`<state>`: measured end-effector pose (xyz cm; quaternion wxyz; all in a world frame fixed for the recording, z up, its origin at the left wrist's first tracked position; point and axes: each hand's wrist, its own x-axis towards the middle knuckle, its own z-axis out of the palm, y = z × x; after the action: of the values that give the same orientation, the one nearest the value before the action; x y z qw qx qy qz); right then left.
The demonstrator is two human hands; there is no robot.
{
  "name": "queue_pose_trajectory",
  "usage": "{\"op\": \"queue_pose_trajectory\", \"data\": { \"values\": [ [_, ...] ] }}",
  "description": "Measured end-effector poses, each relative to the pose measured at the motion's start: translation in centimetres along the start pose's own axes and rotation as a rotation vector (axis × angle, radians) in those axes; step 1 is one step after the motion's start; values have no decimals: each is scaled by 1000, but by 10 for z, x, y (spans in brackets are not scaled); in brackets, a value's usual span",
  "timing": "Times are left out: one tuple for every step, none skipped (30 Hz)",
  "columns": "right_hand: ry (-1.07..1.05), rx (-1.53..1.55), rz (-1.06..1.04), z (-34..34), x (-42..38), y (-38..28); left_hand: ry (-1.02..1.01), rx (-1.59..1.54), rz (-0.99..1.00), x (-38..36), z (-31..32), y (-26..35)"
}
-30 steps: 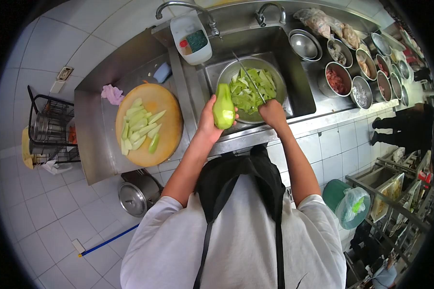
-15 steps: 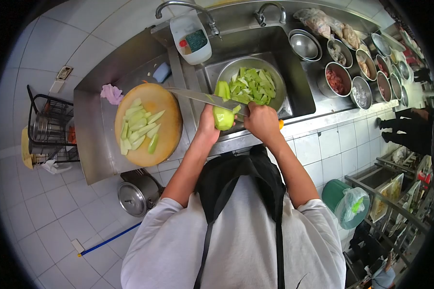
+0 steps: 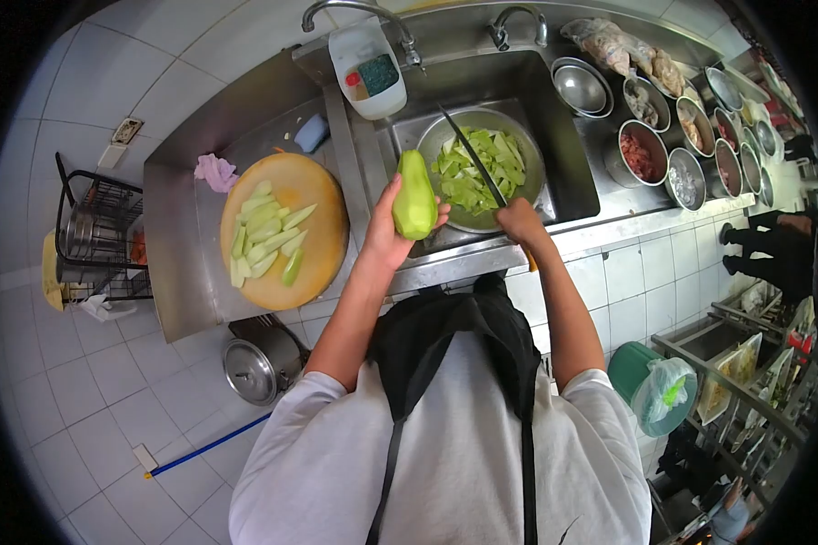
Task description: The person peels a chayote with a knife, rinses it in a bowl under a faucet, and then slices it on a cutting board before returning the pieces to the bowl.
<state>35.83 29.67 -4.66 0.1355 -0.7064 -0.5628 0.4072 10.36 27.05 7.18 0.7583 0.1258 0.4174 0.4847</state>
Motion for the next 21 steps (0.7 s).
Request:
{"op": "queue_pose_trajectory", "data": {
  "values": [
    [-64, 106, 17, -1, -2, -4, -4, -25, -5, 2, -1, 1],
    [-129, 212, 34, -2, -4, -8, -8, -52, -10, 5, -3, 0],
    [-170, 266, 80, -7, -9, -18, -17, -55, 9, 10, -6, -1],
    [-211, 321, 126, -13, -17, -31, -26, -59, 29, 14, -10, -3],
    [-252, 376, 172, -18, -24, -42, -35, -61, 47, 17, -14, -6],
    [-214, 379, 157, -20, -31, -52, -30, -48, 36, 17, -14, -6],
    [-175, 382, 142, -23, -38, -62, -27, -34, 26, 17, -11, -7],
    [-134, 385, 126, -24, -43, -66, -25, -22, 16, 17, -7, -7],
    [-46, 337, 4, -21, -47, -66, -29, -28, 12, 17, -5, -6],
    [40, 288, -117, -16, -52, -65, -31, -34, 9, 15, -2, -6],
    [126, 238, -237, -13, -59, -64, -33, -41, 5, 15, 0, -6],
    [186, 144, -336, -13, -68, -69, -32, -75, -7, 16, 1, -6],
    [216, 115, -387, -14, -77, -75, -30, -108, -18, 17, 3, -7],
    [244, 87, -439, -14, -87, -80, -27, -142, -27, 19, 4, -7],
    [271, 59, -492, -13, -95, -85, -25, -196, -37, 23, 1, -11],
    [327, 20, -526, -11, -100, -90, -25, -251, -48, 30, -2, -17],
    [325, -29, -555, -11, -105, -92, -26, -304, -60, 35, -5, -22],
    [324, -78, -581, -12, -109, -94, -54, -355, -67, 34, 0, -23],
    [323, -128, -607, -13, -111, -95, -48, -334, -77, 31, 3, -22],
    [333, -160, -646, -14, -111, -94, -42, -313, -88, 29, 7, -21],
    [344, -192, -686, -15, -111, -93, -38, -292, -98, 26, 13, -19]
  ]
}}
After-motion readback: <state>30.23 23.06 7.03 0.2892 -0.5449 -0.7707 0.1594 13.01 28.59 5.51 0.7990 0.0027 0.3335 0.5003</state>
